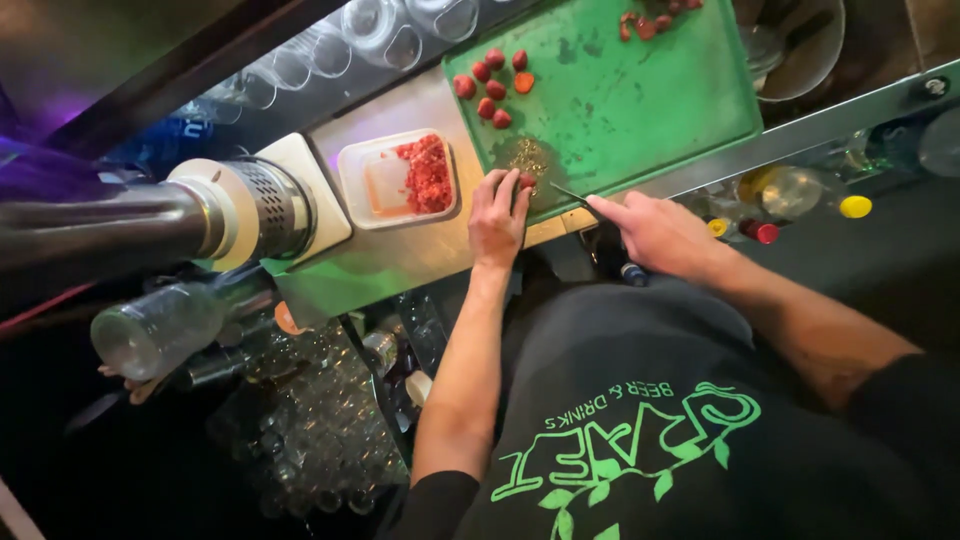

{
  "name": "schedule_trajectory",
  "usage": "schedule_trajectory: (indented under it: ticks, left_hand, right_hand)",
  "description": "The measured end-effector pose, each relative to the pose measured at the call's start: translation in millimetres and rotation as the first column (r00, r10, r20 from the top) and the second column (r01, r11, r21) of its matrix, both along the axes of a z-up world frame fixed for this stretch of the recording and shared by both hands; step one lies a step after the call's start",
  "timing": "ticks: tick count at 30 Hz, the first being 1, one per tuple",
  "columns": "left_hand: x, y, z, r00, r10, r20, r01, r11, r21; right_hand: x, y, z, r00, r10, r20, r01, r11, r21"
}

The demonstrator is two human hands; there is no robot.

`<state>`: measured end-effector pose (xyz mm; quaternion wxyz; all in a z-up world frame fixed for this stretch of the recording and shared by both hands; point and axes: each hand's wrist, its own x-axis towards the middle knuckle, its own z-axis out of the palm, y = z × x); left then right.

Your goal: The person chops strawberries on a green cutting board using a knife. They repeatedly slice the fruit into small pieces and transfer them into a white plastic container placed next to the board.

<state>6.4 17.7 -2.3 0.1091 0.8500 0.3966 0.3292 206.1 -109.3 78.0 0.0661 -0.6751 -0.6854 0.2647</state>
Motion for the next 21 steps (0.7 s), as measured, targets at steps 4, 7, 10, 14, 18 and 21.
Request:
schedule_trajectory:
  ticks: [4, 7, 10, 14, 18, 21]
  left_hand:
    - [4.8, 1.5, -4.2, 0.998, -0.013, -0.058, 0.012, 1.0, -0.024]
    - [4.6, -1.4, -5.6, 0.998, 0.017, -0.058, -0.022, 0.995, -0.094]
    - [3.0, -2.7, -1.7, 0.999, 0.041, -0.011, -0.042, 0.993, -0.108]
    - [-0.3, 7.5, 2.9, 0.997, -0.053, 0.062, 0.057, 0.996, -0.064]
    - [-1.6, 17.0, -2.7, 0.981, -0.171, 0.091, 0.172, 0.985, 0.002]
    - [-0.6, 20.1, 5.9, 0.969, -0.203, 0.139, 0.201, 0.979, 0.031]
  right_hand:
    - [-10.8, -4.5, -23.2, 0.998, -0.043, -0.042, 0.047, 0.995, 0.084]
    - [-22.8, -1.8, -35.0, 0.986, -0.107, -0.126, 0.127, 0.978, 0.164]
    - [-33.9, -1.2, -58.9, 0.996, -0.076, 0.035, 0.064, 0.962, 0.265]
    - [-46.0, 3.8, -59.9, 0.988, -0.115, 0.104, 0.077, 0.946, 0.315]
    - [-57.9, 6.6, -58.1, 0.98, -0.132, 0.146, 0.082, 0.948, 0.309]
    - [-65.2, 7.4, -57.7, 0.981, -0.14, 0.132, 0.093, 0.946, 0.31]
